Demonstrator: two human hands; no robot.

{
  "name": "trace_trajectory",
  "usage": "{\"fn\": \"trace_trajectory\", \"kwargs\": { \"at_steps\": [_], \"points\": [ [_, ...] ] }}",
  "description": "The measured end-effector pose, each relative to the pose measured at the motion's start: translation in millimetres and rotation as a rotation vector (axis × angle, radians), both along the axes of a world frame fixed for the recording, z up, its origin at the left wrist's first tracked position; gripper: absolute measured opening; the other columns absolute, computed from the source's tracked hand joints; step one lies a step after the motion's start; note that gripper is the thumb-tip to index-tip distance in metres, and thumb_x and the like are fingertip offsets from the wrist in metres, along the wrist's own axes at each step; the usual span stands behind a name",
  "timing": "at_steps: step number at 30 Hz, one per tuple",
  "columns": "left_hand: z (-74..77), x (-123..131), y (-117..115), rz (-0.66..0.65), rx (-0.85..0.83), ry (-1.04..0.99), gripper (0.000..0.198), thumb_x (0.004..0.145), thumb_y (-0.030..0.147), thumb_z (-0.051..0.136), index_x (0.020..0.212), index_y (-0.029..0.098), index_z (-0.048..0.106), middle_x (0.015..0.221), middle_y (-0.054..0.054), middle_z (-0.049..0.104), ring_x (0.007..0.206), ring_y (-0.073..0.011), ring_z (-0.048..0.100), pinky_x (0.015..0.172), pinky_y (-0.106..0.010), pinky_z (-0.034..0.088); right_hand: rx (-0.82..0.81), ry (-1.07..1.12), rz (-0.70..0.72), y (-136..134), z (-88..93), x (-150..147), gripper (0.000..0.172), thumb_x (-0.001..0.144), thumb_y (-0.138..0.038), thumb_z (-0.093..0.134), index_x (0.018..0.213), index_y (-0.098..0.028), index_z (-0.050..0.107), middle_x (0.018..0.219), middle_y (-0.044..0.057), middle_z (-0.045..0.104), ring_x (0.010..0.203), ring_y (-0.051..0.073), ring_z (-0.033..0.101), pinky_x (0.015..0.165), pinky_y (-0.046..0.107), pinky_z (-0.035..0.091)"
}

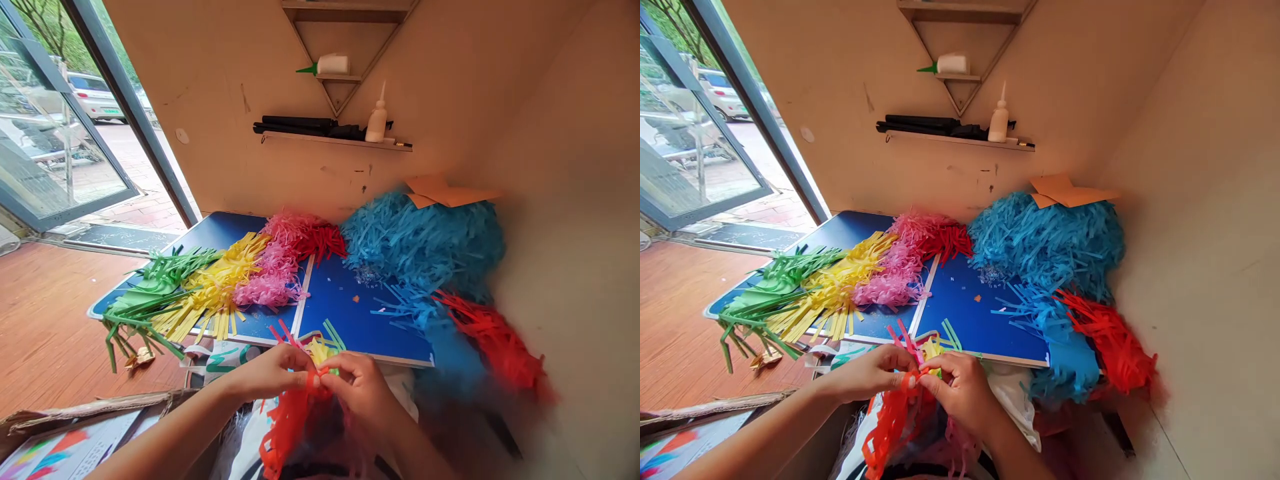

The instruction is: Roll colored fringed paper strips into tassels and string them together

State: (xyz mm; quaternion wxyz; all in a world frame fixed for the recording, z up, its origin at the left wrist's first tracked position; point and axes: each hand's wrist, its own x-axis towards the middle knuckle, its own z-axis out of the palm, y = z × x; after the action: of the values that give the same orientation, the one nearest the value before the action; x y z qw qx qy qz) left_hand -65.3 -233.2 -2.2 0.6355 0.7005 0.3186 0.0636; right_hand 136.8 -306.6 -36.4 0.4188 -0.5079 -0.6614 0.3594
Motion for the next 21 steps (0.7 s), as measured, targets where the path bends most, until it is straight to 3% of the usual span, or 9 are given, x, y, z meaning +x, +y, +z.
{"fn": "trace_trajectory", "kwargs": {
  "at_steps": [4,9,12,15,18,21],
  "points": [
    [3.5,-0.8,-6.6,0.036,0.218,0.060,0.042,0.072,0.053,0.076,0.089,0.015,0.072,0.079,-0.002,0.068,0.073,-0.0167,0.057,0.065,-0.024,0.040,-0.012,0.021,-0.038,0.3,-5.1,0.6,0.011,0.082,-0.024,0.067,0.087,-0.023,0.077,0.080,0.001,0.073,0.071,0.017,0.062,0.065,0.026,0.042],
    [-0.1,-2.1,-24.4,0.109,0.715,0.171,0.069,0.057,0.051,0.085,0.116,0.021,0.064,0.115,-0.011,0.064,0.097,-0.0277,0.062,0.083,-0.036,0.048,-0.112,0.163,-0.157,1.0,-16.4,4.1,0.018,0.083,-0.032,0.066,0.089,-0.020,0.078,0.081,0.004,0.073,0.069,0.018,0.061,0.062,0.026,0.045],
    [-0.3,-5.0,-30.7,0.131,0.823,0.199,0.063,0.065,0.038,0.081,0.123,0.026,0.060,0.121,-0.011,0.063,0.103,-0.0289,0.061,0.085,-0.038,0.049,-0.162,0.257,-0.200,0.5,-18.0,7.1,0.021,0.081,-0.037,0.068,0.089,-0.019,0.078,0.081,0.004,0.072,0.069,0.018,0.060,0.063,0.026,0.045],
    [3.3,-13.0,-25.5,0.154,0.636,0.078,0.039,0.079,0.030,0.069,0.118,0.026,0.064,0.111,-0.007,0.069,0.099,-0.0237,0.062,0.086,-0.034,0.048,-0.255,0.418,-0.138,-0.2,-13.9,11.2,0.024,0.077,-0.041,0.074,0.085,-0.019,0.078,0.077,0.004,0.070,0.066,0.016,0.058,0.062,0.025,0.044],
    [-0.5,-18.8,-15.3,0.184,0.086,-0.135,0.035,0.086,0.048,0.062,0.103,0.018,0.071,0.090,-0.006,0.070,0.072,-0.0149,0.060,0.065,-0.024,0.047,-0.409,0.715,-0.042,1.2,-11.0,13.9,0.032,0.066,-0.046,0.083,0.077,-0.017,0.076,0.064,0.000,0.062,0.055,0.011,0.049,0.054,0.022,0.040],
    [-20.0,-12.5,-15.5,0.328,-0.350,-0.331,0.042,0.081,0.054,0.068,0.094,0.014,0.071,0.074,-0.003,0.066,0.055,-0.0089,0.051,0.053,-0.020,0.039,-0.491,0.964,-0.065,5.2,-15.5,10.1,0.038,0.058,-0.047,0.089,0.074,-0.016,0.073,0.049,-0.007,0.043,0.045,0.006,0.031,0.045,0.018,0.028]
  ]
}}
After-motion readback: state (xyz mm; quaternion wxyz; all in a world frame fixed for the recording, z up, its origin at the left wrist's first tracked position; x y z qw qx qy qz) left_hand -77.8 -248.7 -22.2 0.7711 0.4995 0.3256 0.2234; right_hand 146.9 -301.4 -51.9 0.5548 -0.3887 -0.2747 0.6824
